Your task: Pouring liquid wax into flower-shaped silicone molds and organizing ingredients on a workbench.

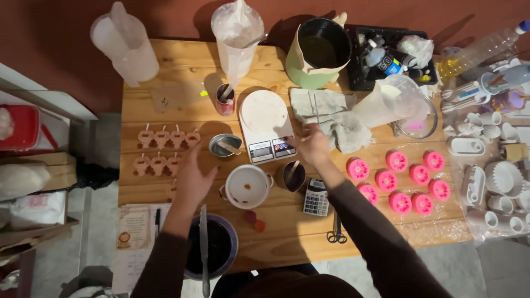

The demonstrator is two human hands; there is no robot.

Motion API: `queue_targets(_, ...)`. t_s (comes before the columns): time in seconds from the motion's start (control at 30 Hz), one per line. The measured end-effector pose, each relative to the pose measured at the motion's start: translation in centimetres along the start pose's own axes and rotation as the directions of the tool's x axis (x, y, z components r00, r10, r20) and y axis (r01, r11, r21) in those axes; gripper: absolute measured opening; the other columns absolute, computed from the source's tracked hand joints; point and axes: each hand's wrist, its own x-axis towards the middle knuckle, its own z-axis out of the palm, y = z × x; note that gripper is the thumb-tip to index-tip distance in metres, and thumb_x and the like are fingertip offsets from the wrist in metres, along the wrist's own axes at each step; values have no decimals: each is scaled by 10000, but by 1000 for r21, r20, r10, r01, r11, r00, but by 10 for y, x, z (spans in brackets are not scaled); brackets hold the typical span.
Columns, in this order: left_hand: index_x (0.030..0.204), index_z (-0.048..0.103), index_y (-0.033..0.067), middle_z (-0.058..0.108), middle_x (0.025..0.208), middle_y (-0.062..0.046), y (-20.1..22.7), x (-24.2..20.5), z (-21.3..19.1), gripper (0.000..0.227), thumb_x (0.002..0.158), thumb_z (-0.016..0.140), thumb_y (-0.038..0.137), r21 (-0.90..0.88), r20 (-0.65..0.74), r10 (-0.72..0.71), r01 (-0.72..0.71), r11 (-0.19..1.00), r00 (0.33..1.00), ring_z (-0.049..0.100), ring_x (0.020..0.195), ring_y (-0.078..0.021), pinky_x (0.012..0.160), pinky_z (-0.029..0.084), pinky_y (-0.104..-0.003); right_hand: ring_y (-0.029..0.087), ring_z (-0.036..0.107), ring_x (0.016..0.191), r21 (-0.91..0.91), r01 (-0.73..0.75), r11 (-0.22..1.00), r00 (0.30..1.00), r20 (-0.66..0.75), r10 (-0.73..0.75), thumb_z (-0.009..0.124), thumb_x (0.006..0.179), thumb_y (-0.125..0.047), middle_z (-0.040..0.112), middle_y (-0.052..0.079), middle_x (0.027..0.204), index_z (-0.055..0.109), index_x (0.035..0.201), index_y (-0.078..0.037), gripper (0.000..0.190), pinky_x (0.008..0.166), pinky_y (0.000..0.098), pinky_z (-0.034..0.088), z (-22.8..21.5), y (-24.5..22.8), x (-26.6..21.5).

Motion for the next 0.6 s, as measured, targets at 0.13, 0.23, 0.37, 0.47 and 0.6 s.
queue_targets(0.13,1430,433,1,582,1320,-276,28,41,9,924,644,905,115,8,99,168,-170,985,981,561,1202,-456,976,476,-507,138,730,820,487,201,850,965,-247,-87,807,871,-207,767,103,911,641,1182,36,428,705,271,569,-5,37,-56)
queue_targets(0.23,1510,421,45,635,1322,-178,2,49,29,896,746,872,164,-43,135,161,-157,987,978,613,1229,-383,1029,499,-489,145,712,811,520,158,840,979,-196,-63,780,870,-136,747,103,903,646,1191,30,386,668,274,564,-14,53,-109)
queue_targets(0.37,1496,432,53,608,1325,-199,-7,44,34,893,744,889,200,94,96,74,-83,992,993,597,1205,-399,985,502,-497,119,722,821,475,102,874,986,-162,-27,742,851,-126,764,74,902,677,1192,-13,365,671,271,572,-6,80,-155)
queue_targets(0.47,1488,411,9,593,1250,-229,-8,40,33,958,703,918,218,220,-54,110,-96,971,992,584,1143,-442,954,494,-521,141,719,786,498,-22,867,998,-47,52,766,847,-139,772,82,876,732,1127,-38,299,649,298,559,7,92,-177)
queue_targets(0.6,1449,404,-5,578,1256,-247,19,31,11,995,653,946,247,217,-96,147,-124,968,984,558,1162,-436,959,486,-533,160,742,783,433,-102,896,994,73,78,776,826,-177,789,78,855,732,1084,-41,295,699,310,582,20,100,-201)
